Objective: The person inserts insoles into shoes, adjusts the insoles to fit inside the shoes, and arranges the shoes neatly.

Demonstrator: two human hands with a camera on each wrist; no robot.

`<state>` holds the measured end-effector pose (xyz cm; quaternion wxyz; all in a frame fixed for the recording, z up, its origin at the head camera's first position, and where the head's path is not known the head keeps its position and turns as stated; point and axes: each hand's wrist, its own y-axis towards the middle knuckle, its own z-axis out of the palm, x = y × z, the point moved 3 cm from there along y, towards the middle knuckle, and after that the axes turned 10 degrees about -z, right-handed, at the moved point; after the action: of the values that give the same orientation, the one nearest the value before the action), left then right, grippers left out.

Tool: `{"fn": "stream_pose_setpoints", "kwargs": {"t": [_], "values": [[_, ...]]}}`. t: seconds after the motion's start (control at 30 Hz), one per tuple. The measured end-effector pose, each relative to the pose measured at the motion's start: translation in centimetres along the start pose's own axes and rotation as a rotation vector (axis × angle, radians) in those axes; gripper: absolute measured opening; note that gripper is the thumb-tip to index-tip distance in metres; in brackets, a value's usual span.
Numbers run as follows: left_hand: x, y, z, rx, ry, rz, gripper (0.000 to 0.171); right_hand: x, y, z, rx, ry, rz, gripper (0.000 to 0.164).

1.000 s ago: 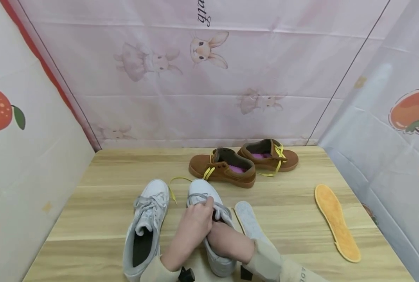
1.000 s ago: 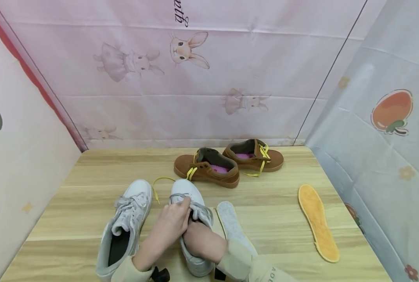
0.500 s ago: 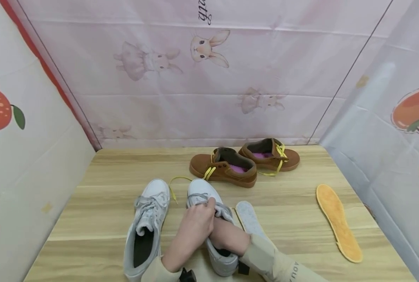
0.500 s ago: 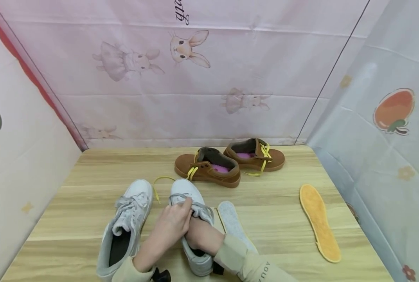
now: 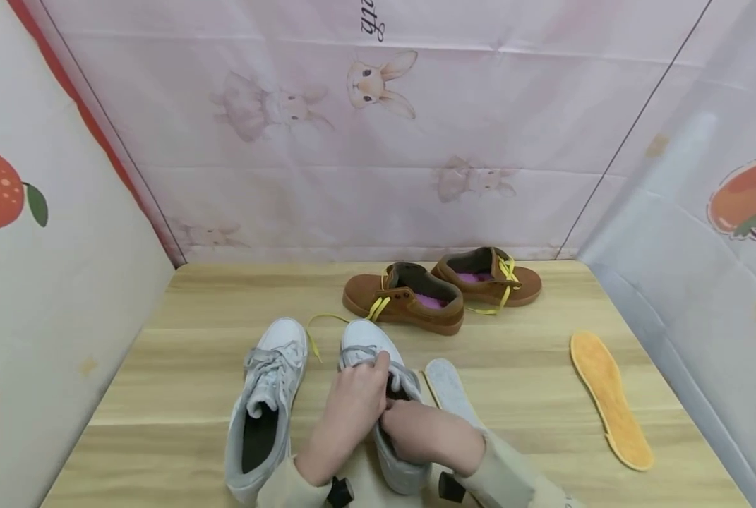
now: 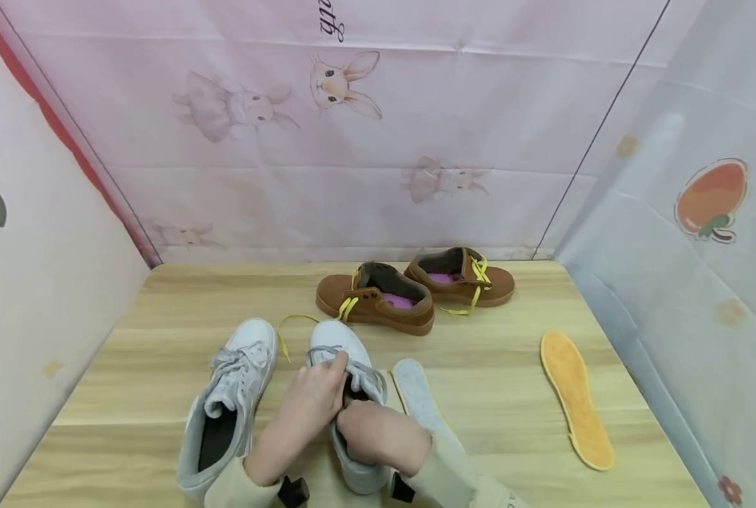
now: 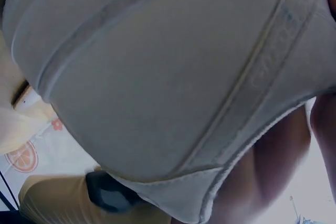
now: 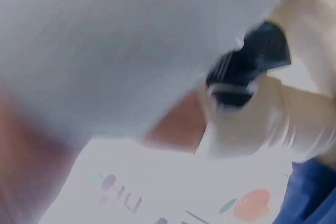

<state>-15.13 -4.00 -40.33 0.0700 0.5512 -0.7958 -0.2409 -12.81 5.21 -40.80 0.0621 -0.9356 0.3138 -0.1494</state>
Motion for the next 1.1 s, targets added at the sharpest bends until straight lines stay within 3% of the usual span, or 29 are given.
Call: {"fn": "stream_pose_setpoints", "kwargs": {"t": [0.1,0.23,0.4,0.57,0.7,0.8,0.9,1.1], "values": [[0.0,0.1,0.0,-0.005,-0.013,-0.002,0.018,0.7,-1.1,-0.9,0.012,-0.027,-0.055,0.023],[0.5,0.3,-0.2,-0.004,-0.033,-0.005,0.016,0.9,-1.3,-1.4,-0.063,-0.009,-0.1,0.025],[0.7,0.2,-0.3,0.011,-0.077,-0.052,0.013,0.4,-1.3,-0.9,-0.152,0.102,-0.114,0.029],[0.8,-0.7,-0.7,0.071,-0.174,-0.205,0.021,-0.7,-2.4,-2.0,-0.416,0.13,-0.083,0.019],[1.0,-1.7,-1.1,0.155,-0.273,-0.352,0.033,-2.3,-3.6,-3.0,-0.605,0.102,0.083,0.008],[1.0,-2.5,-1.1,0.213,-0.304,-0.411,0.036,-3.4,-3.9,-2.9,-0.607,0.091,0.202,0.016],[0.9,-3.2,-0.9,0.257,-0.32,-0.436,0.03,-4.2,-3.7,-2.1,-0.548,0.099,0.271,0.03],[0.7,-4.1,-0.4,0.273,-0.363,-0.452,0.031,-4.8,-2.5,0.0,-0.482,0.175,0.297,0.024]]}}
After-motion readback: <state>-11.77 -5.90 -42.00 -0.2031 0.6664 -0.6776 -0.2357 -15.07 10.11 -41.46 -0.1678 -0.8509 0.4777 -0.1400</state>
